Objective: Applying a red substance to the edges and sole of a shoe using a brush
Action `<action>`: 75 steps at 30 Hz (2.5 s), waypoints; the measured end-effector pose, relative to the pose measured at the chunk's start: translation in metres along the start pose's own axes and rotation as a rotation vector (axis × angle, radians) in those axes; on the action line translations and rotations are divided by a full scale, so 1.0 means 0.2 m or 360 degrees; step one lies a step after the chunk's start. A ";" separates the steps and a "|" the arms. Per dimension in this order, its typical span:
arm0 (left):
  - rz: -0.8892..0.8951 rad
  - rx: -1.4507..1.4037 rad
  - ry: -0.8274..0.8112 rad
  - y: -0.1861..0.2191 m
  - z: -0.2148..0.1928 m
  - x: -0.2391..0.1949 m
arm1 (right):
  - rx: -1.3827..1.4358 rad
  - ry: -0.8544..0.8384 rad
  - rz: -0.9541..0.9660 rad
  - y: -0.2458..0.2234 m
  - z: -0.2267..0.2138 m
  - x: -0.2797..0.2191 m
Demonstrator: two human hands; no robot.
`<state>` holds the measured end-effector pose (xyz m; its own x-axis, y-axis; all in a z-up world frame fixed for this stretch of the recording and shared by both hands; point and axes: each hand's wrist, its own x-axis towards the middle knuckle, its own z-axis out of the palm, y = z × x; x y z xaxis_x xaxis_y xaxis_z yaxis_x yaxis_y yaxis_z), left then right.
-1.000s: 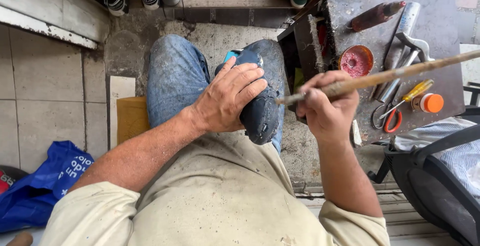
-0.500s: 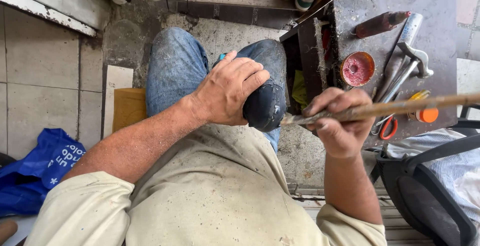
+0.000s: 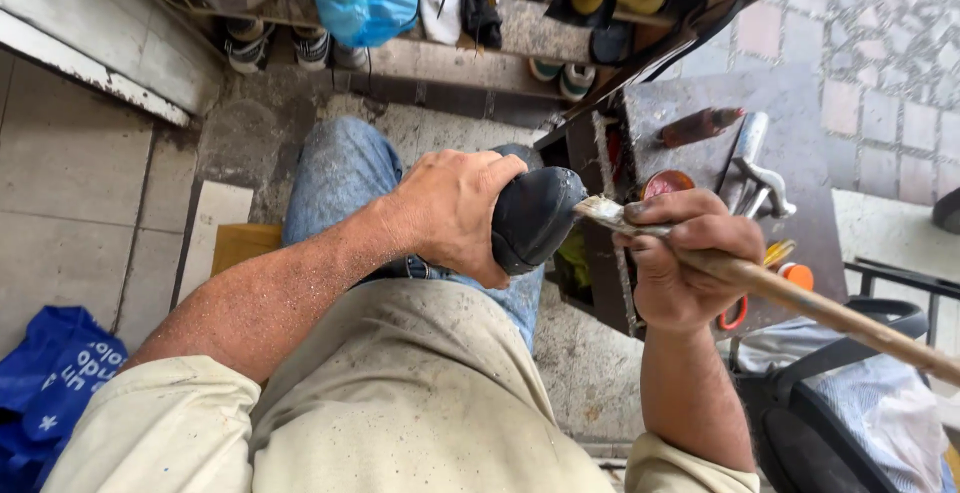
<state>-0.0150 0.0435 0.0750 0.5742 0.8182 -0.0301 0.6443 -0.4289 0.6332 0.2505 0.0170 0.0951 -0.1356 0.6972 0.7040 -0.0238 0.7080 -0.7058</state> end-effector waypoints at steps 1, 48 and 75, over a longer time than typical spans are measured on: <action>0.0007 0.0007 0.0024 0.02 -0.04 0.01 | -0.0001 -0.0012 -0.0023 -0.01 0.01 0.00; -0.0050 -0.0391 0.0138 -0.05 -0.13 0.04 | 0.0030 0.0117 0.0487 0.09 0.12 -0.28; -0.0820 -0.1314 -0.0408 -0.24 0.04 -0.16 | -0.1374 0.0988 0.1144 0.84 -0.86 -0.64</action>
<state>-0.0608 0.0359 0.0392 0.4782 0.6802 -0.5555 0.3490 0.4332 0.8310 0.4340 0.0658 -0.1008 0.6372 0.7212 0.2716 0.5403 -0.1668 -0.8247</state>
